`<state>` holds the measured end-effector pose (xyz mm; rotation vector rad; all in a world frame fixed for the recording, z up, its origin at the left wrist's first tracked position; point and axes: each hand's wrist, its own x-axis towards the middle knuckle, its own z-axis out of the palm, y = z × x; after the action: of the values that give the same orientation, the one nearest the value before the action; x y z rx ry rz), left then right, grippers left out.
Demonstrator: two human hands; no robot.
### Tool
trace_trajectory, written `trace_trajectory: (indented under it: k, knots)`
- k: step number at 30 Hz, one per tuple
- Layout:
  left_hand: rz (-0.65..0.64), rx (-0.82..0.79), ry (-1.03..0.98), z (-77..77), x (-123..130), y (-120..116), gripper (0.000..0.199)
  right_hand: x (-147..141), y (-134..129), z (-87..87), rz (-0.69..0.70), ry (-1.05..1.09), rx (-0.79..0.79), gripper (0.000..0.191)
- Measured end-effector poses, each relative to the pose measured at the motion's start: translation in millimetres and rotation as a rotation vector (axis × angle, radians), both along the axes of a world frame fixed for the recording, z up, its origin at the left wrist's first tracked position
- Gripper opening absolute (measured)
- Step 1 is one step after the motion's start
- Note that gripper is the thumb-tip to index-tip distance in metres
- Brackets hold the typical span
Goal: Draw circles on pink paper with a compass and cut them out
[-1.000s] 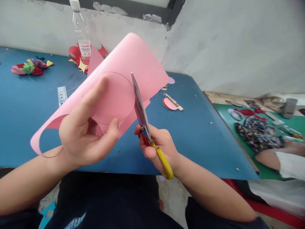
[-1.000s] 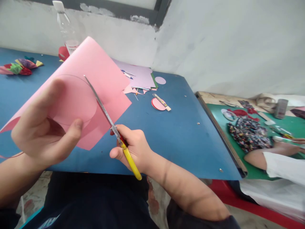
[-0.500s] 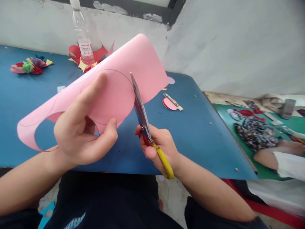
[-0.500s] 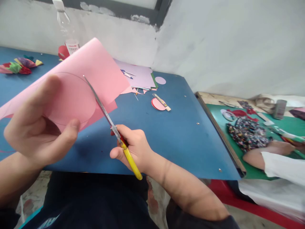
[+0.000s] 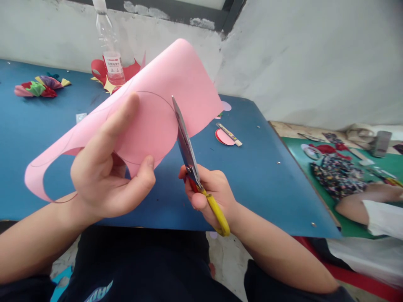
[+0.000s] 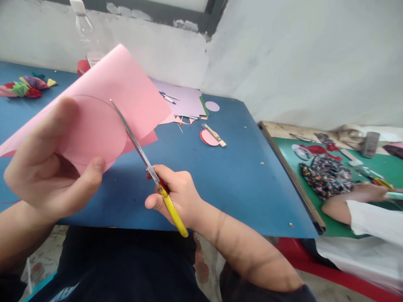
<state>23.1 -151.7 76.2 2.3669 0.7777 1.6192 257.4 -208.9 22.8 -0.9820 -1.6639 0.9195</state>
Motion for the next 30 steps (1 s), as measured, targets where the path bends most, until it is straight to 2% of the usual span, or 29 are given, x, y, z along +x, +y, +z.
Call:
trace_trajectory:
  k: [7,9,11,16,20,23,27,30]
  knots:
    - [-0.007,0.015,-0.049,1.9,-0.9,6.2,0.075,1.3,0.8,-0.1,-0.001,-0.026,-0.020,0.057]
    - [-0.024,0.077,-0.074,-1.6,-2.9,14.8,0.074,1.4,1.2,-0.1,0.004,-0.027,-0.006,0.056]
    - [-0.077,0.244,-0.092,-6.4,-5.3,26.1,0.077,1.5,1.2,0.1,0.005,-0.033,0.000,0.056]
    - [-0.092,0.383,-0.114,-10.7,-7.4,39.8,0.076,2.1,0.1,2.2,-0.014,-0.061,-0.014,0.059]
    - [-0.030,0.301,-0.059,-5.8,-4.9,32.1,0.084,2.7,0.1,2.3,0.002,-0.068,0.003,0.058]
    - [-0.032,0.306,-0.098,-6.5,-3.8,33.1,0.079,3.1,0.6,-0.1,0.008,-0.058,-0.005,0.061]
    - [-0.102,0.370,-0.106,-11.6,-6.6,42.3,0.080,4.0,0.8,-2.7,0.043,-0.023,0.002,0.059]
    - [-0.136,0.343,-0.069,-12.1,-10.8,43.5,0.079,4.7,0.7,-1.7,0.043,-0.059,-0.006,0.059]
